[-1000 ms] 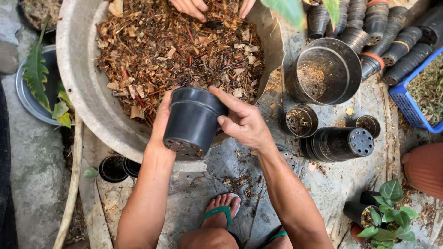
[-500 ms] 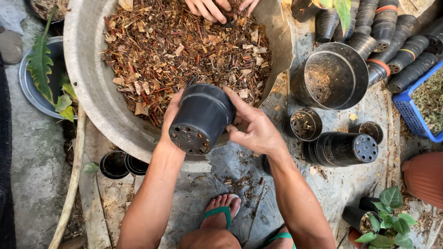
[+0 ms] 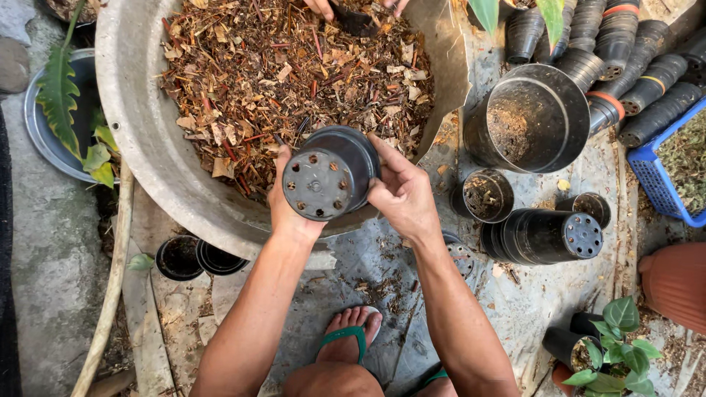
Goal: The person picks up two small potted plants and walks through a greenhouse to a work area. They place the plants down, select empty plastic pots, and fill them with potting mix from a large basin, preparing the containers for repotting.
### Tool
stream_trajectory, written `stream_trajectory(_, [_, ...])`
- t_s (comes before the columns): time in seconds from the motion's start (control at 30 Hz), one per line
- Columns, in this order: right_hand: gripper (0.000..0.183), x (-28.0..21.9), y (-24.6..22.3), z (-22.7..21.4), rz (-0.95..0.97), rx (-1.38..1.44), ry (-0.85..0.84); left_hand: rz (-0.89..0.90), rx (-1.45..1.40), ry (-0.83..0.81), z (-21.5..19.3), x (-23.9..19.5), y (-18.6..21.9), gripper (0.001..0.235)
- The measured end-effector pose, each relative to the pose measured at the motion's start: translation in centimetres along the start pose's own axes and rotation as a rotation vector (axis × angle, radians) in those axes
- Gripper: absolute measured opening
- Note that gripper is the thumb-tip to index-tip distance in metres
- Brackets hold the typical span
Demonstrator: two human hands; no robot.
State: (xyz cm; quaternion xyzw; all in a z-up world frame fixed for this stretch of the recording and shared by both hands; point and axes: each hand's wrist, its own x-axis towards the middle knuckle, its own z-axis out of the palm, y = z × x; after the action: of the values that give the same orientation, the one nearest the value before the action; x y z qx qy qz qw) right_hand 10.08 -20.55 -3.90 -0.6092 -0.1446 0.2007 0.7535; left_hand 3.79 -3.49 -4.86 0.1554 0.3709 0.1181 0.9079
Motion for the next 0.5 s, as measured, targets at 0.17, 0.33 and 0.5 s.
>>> stream_trajectory(0.17, [0.038, 0.8, -0.4, -0.2, 0.105, -0.047, 0.061, 0.043, 0.065, -0.090, -0.1, -0.3, -0.1, 0.043])
stream_trajectory(0.33, [0.041, 1.7, -2.0, -0.5, 0.160, -0.108, -0.025, -0.029, 0.053, -0.014, 0.3, -0.7, 0.3, 0.042])
stream_trajectory(0.5, [0.066, 0.6, -1.6, 1.0, 0.009, 0.035, -0.045, 0.006, -0.016, 0.020, 1.6, -0.6, 0.2, 0.040])
